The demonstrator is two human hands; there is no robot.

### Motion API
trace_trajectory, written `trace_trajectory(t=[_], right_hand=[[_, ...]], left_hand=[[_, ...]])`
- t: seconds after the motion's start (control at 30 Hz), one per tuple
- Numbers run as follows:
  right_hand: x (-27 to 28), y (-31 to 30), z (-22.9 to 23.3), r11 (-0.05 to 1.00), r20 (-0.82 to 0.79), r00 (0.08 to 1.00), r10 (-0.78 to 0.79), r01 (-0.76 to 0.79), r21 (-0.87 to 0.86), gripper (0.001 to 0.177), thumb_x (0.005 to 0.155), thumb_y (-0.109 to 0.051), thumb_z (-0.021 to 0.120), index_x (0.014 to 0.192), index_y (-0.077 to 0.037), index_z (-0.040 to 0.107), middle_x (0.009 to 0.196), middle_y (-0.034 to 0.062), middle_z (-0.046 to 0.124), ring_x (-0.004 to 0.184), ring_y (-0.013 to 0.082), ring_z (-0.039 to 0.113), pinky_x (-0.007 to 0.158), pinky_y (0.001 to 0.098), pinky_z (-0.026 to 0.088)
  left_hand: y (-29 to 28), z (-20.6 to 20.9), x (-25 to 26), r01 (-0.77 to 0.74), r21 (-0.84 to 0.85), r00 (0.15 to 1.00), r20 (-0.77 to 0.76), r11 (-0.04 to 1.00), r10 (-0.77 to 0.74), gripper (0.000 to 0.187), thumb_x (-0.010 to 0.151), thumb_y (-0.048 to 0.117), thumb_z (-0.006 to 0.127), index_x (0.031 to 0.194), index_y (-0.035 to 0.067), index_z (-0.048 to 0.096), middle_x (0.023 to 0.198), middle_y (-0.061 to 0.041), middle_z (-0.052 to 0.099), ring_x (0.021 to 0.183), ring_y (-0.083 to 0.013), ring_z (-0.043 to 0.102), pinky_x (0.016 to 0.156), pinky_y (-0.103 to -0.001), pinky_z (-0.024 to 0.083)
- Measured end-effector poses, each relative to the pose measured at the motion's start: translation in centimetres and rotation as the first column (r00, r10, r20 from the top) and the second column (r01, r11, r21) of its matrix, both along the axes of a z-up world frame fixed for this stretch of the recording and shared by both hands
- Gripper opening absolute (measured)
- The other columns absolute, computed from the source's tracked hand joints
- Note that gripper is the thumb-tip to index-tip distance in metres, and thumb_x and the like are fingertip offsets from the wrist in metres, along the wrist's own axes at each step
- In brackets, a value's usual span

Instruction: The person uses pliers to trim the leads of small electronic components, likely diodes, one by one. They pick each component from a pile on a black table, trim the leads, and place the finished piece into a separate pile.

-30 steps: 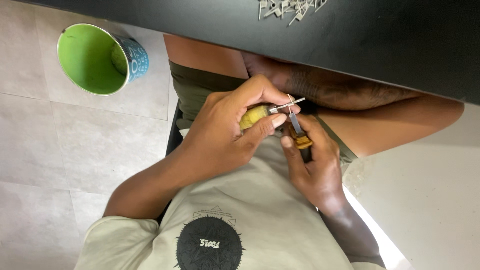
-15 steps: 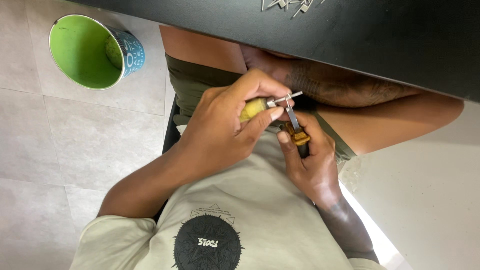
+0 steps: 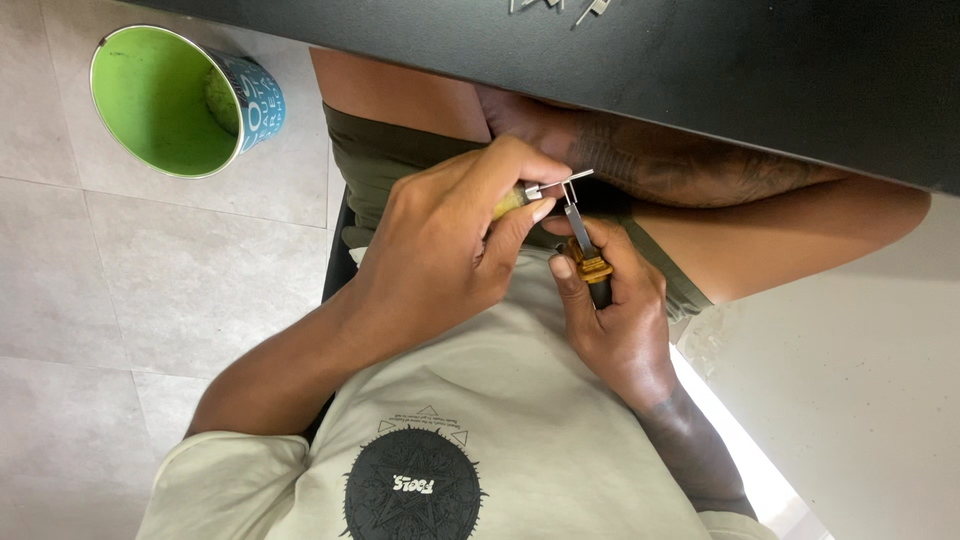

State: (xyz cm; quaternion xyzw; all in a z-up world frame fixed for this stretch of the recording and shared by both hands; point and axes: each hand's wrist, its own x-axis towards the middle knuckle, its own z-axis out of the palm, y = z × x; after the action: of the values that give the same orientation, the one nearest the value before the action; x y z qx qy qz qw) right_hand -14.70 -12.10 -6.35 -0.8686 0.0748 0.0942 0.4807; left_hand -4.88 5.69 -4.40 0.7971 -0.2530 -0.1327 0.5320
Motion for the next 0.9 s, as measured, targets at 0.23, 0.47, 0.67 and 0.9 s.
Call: trace_trajectory(t=[0.23, 0.47, 0.67, 0.9], right_hand=[[0.2, -1.8, -0.9, 0.986, 0.159, 0.973, 0.169, -0.167, -0.024, 0.031, 0.105, -0.025, 0.056, 0.119, 0.001, 0.065, 0.106, 0.0127, 0.070, 0.089, 0.0261, 0.067, 0.081, 0.0354, 0.051], [0.2, -1.6, -0.2, 0.994, 0.069, 0.992, 0.110, -0.111, 0.006, 0.029, 0.105, -0.027, 0.057, 0.119, -0.004, 0.067, 0.109, 0.0075, 0.073, 0.087, 0.0186, 0.068, 0.079, 0.0296, 0.051], [-0.2, -1.9, -1.2, 0.993, 0.121, 0.985, 0.121, -0.119, -0.025, 0.030, 0.105, -0.025, 0.058, 0.120, -0.001, 0.066, 0.109, 0.0113, 0.071, 0.092, 0.0245, 0.068, 0.083, 0.0331, 0.051], [-0.8, -2.2, -1.9, 0.996, 0.060, 0.994, 0.086, -0.087, 0.015, 0.024, 0.104, -0.023, 0.061, 0.119, -0.006, 0.066, 0.097, 0.0025, 0.067, 0.078, 0.0158, 0.057, 0.076, 0.0295, 0.047]], left_hand=[[0.6, 0.1, 0.6, -0.016, -0.349, 0.798, -0.569, 0.937, -0.199, 0.024, 0.104, 0.030, 0.052, 0.108, 0.006, 0.056, 0.089, -0.005, 0.065, 0.085, -0.0104, 0.061, 0.081, -0.025, 0.050], [-0.5, 0.2, -0.4, 0.004, -0.119, 0.908, -0.415, 0.993, -0.054, 0.030, 0.105, 0.030, 0.042, 0.111, 0.006, 0.058, 0.107, -0.009, 0.075, 0.097, -0.0212, 0.083, 0.070, -0.024, 0.059], [-0.2, -0.7, 0.1, -0.077, -0.336, 0.775, -0.612, 0.939, -0.156, 0.018, 0.105, 0.024, 0.052, 0.105, 0.007, 0.058, 0.084, -0.004, 0.064, 0.077, -0.0078, 0.057, 0.070, -0.023, 0.045], [-0.7, -1.3, -0.3, -0.201, -0.511, 0.608, -0.734, 0.836, -0.302, 0.013, 0.105, 0.021, 0.056, 0.104, 0.008, 0.055, 0.082, -0.007, 0.061, 0.063, -0.0070, 0.042, 0.056, -0.020, 0.034]])
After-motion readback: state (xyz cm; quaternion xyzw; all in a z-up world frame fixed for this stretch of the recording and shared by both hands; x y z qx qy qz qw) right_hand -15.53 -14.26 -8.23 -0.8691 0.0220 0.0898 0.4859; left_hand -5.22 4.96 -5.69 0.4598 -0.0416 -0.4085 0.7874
